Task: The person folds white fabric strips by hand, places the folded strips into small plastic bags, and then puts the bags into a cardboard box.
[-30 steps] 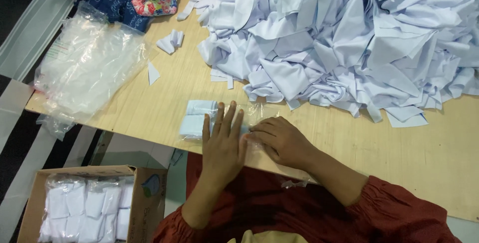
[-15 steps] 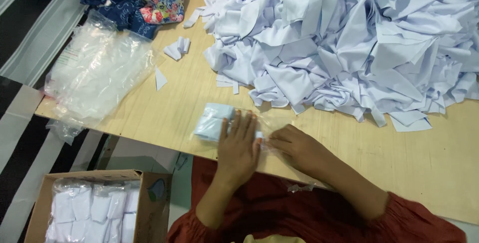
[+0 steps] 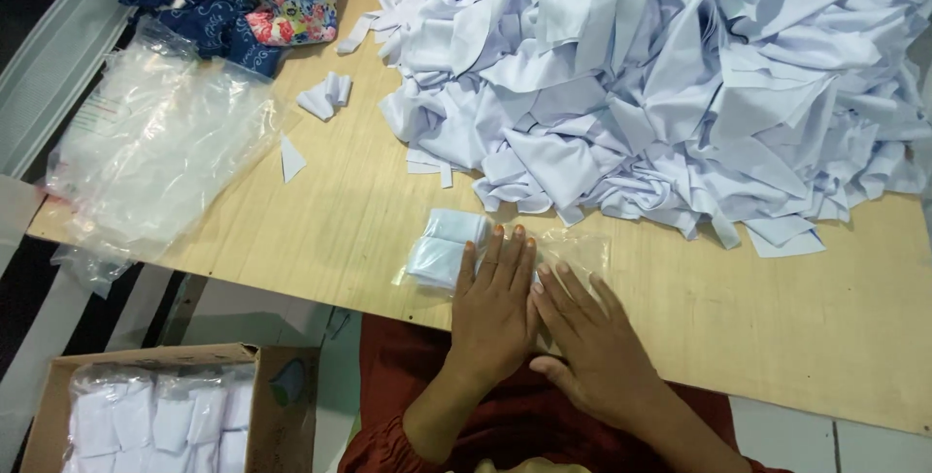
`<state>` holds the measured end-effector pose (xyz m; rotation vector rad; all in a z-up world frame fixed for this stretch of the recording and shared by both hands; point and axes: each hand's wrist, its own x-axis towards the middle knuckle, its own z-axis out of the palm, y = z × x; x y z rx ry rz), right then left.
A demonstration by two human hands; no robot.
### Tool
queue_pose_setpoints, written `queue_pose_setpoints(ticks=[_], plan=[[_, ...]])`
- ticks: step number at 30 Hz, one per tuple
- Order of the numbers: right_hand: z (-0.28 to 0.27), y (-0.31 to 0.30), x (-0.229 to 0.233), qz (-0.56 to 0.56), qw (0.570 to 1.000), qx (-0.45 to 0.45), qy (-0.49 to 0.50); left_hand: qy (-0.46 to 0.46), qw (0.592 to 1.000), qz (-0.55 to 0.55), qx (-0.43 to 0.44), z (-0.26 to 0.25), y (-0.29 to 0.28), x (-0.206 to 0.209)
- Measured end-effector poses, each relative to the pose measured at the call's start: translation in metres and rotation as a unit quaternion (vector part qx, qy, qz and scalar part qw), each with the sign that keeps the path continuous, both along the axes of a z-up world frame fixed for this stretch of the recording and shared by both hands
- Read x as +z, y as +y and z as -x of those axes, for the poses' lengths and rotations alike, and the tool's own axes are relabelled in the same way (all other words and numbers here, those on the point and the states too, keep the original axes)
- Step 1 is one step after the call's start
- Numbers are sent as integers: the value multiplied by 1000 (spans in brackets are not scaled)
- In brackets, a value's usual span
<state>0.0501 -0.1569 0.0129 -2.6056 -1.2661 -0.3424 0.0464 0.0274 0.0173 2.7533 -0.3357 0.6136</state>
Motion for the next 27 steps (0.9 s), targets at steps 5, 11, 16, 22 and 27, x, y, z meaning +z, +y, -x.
queue_pose_setpoints(ticks=[5, 11, 16, 22, 27], plan=[[4, 3, -8, 51, 998, -22, -23, 6, 1000, 13, 2, 0, 0, 7], [6, 4, -11, 59, 997, -32, -33, 12, 1000, 20, 4, 1, -1, 10], [5, 4, -12, 60, 997, -34, -41, 30, 998, 50, -11, 4, 4, 12], [5, 5, -11, 37, 998, -30, -30, 19, 998, 55, -36, 4, 5, 6], [5, 6, -11, 22, 999, -18, -19, 39, 999, 13, -25, 0, 7, -10]])
